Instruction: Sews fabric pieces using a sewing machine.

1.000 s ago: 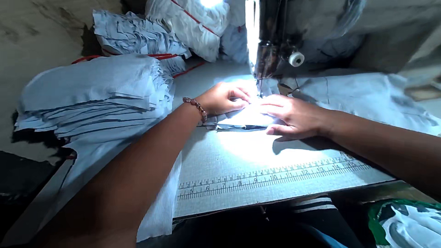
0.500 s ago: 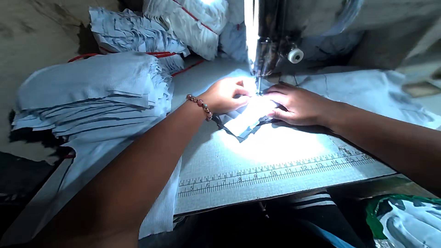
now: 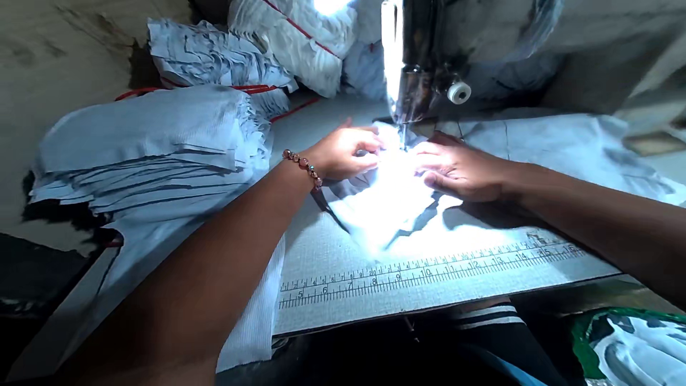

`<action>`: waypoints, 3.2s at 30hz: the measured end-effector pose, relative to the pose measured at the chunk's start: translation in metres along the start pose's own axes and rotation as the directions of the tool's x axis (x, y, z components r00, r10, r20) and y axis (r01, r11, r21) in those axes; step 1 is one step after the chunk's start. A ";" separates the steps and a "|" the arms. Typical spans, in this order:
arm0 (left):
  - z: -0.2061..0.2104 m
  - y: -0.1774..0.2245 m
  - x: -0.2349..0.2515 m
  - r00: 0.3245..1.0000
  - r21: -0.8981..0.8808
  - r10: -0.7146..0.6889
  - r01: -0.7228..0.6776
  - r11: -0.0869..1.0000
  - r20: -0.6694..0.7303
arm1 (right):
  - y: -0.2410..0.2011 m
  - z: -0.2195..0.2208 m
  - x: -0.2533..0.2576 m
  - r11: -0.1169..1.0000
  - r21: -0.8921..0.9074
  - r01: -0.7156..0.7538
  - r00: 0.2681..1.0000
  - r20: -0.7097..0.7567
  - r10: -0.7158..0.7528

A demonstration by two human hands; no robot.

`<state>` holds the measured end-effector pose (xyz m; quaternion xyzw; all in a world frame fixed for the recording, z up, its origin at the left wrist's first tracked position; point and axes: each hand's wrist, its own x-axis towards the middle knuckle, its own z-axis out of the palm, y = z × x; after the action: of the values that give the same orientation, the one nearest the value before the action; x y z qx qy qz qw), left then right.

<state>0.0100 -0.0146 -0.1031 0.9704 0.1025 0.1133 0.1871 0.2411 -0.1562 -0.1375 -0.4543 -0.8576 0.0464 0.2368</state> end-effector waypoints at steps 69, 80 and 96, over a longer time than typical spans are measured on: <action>0.020 0.072 -0.023 0.895 0.226 -0.346 0.289 0.930 0.280 | 0.020 -0.019 -0.006 0.998 0.046 0.050 0.984 0.169 -0.057; 0.024 0.028 -0.034 0.996 0.068 0.085 -0.087 0.994 0.034 | 0.005 -0.001 -0.010 0.963 0.028 0.266 0.963 -0.045 -0.265; 0.030 0.001 -0.018 0.962 0.077 0.221 -0.211 0.975 -0.160 | 0.012 -0.002 -0.006 0.978 -0.119 0.173 0.980 -0.078 -0.183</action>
<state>0.0010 -0.0304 -0.1334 0.9679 0.0149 0.2110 0.1356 0.2540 -0.1541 -0.1420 -0.3895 -0.8848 -0.0431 0.2520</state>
